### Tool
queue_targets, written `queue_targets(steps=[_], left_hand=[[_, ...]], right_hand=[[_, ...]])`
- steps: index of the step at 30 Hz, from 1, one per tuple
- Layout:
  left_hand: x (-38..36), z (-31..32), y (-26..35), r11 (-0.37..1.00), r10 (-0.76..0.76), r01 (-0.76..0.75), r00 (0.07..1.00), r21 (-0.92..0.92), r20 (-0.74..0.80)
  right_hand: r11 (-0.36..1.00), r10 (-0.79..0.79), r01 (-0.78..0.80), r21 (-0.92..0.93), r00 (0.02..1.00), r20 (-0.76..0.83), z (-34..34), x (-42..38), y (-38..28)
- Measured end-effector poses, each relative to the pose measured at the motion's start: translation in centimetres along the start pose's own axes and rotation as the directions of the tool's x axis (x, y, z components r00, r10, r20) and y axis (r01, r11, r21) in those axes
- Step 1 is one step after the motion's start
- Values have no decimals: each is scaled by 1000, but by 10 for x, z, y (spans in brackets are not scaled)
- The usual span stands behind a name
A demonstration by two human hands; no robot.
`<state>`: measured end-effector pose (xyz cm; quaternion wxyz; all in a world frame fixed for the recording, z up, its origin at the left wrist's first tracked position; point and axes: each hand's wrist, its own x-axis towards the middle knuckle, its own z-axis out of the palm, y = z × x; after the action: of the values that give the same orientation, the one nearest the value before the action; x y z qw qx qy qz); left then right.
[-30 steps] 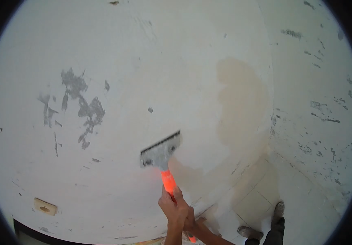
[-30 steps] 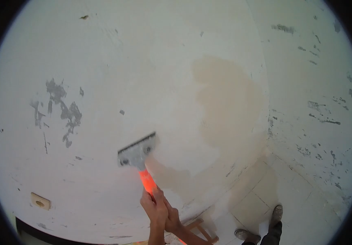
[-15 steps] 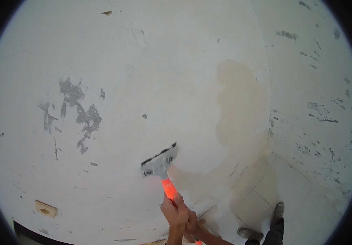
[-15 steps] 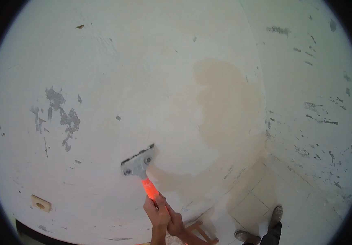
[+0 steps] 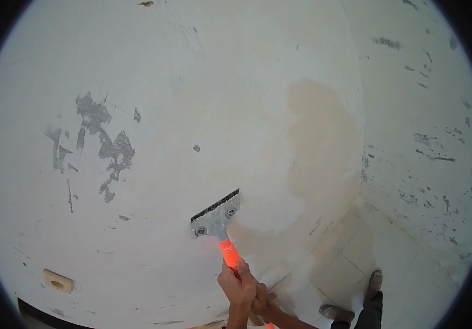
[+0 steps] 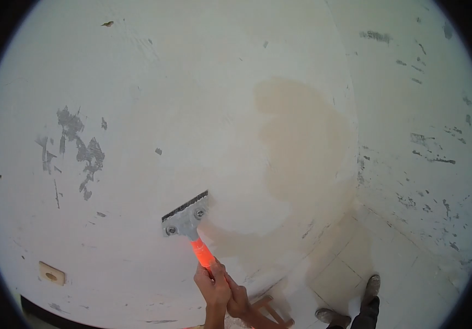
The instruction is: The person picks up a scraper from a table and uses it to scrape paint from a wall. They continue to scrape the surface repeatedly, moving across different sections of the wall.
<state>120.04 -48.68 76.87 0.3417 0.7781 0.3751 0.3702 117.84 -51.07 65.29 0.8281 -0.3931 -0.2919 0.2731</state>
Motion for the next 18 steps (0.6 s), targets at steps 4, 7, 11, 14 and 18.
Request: queue_targets(steps=[4,7,11,14,18], left_hand=[[17,7,13,997,-4,3,1000,83,17],[12,5,4,999,9,-9,1000,33,-6],[17,9,2,993,58,-59,998,98,17],[12,9,-8,994,30,-30,1000,108,6],[18,14,2,991,77,-78,997,111,13]], right_hand=[[998,55,-55,17,998,9,-8,8,7],[999,44,-44,24,999,10,-6,13,5],[1000,27,-27,9,1000,-4,-15,13,0],[999,16,-17,38,1000,23,-13,9,-10],[997,20,-23,74,999,45,-21,16,-14]])
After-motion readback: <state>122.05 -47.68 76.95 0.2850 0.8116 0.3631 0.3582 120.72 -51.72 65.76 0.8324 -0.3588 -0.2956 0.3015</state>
